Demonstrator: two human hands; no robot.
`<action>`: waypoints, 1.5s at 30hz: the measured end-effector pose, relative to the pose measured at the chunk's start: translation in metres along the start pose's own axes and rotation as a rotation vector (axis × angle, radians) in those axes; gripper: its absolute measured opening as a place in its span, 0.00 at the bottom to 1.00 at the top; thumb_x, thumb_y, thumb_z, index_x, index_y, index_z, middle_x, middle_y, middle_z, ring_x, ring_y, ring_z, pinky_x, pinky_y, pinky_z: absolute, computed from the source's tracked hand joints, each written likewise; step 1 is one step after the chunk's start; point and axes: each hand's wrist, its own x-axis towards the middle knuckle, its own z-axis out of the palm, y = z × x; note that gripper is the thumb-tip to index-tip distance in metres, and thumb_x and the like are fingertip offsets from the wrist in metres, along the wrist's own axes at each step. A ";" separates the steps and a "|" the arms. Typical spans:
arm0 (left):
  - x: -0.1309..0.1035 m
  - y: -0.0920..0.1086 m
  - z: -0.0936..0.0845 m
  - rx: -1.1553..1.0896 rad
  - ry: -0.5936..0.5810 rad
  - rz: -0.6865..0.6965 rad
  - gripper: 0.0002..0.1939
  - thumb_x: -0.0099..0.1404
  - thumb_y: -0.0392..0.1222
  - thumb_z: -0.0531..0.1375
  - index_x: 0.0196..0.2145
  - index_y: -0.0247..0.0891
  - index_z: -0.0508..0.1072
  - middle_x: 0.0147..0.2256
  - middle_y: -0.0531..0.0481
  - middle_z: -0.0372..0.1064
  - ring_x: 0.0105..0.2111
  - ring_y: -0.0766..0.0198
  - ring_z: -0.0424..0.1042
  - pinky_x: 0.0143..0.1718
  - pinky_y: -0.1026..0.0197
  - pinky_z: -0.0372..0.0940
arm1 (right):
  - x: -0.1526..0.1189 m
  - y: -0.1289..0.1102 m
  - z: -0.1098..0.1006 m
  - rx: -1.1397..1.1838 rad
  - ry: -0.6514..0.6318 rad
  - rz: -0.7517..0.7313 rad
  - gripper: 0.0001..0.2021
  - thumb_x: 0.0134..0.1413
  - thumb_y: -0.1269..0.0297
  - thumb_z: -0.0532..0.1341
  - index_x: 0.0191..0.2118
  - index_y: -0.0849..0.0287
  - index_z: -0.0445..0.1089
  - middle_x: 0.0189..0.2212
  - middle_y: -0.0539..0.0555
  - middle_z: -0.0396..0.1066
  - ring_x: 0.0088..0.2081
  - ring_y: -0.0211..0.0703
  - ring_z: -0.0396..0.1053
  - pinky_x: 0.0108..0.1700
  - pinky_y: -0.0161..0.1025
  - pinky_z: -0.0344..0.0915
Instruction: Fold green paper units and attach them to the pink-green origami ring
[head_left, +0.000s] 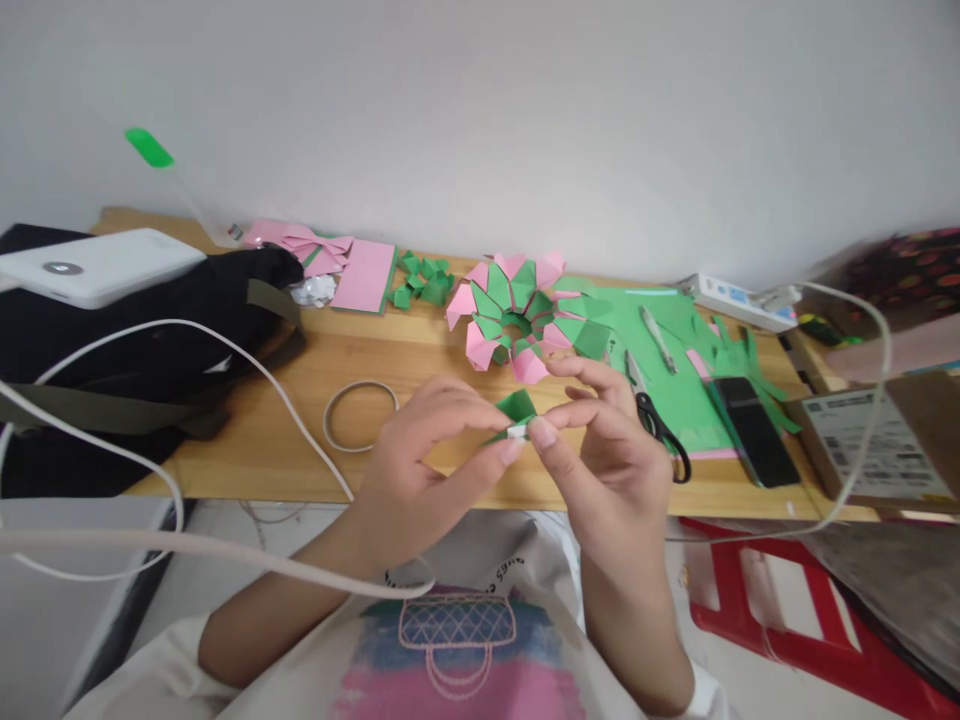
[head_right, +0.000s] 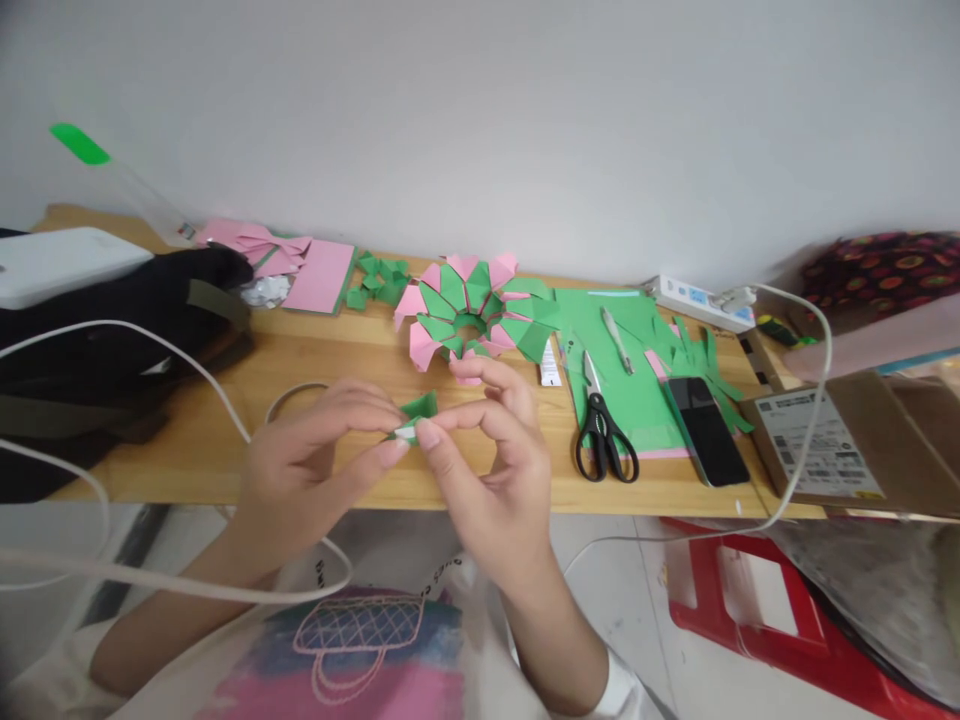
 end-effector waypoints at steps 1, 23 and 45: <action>0.001 0.000 0.000 0.014 -0.005 -0.002 0.04 0.63 0.34 0.63 0.34 0.43 0.76 0.30 0.51 0.74 0.34 0.62 0.70 0.38 0.57 0.66 | 0.000 0.000 0.000 0.000 -0.005 -0.002 0.04 0.56 0.69 0.65 0.32 0.53 0.72 0.50 0.52 0.68 0.59 0.46 0.64 0.63 0.54 0.57; -0.003 -0.028 -0.017 -0.132 -0.293 -0.297 0.11 0.64 0.43 0.62 0.44 0.43 0.77 0.44 0.46 0.77 0.46 0.57 0.74 0.46 0.57 0.67 | -0.018 0.037 -0.004 0.614 -0.070 0.664 0.07 0.45 0.58 0.70 0.25 0.54 0.74 0.37 0.49 0.76 0.41 0.42 0.71 0.46 0.41 0.66; -0.018 -0.042 -0.006 -0.147 -0.291 -0.252 0.10 0.62 0.39 0.66 0.40 0.40 0.71 0.40 0.52 0.71 0.41 0.64 0.69 0.42 0.63 0.61 | -0.023 0.037 0.001 0.797 -0.032 0.903 0.11 0.40 0.56 0.71 0.25 0.56 0.72 0.27 0.48 0.69 0.30 0.37 0.64 0.32 0.34 0.63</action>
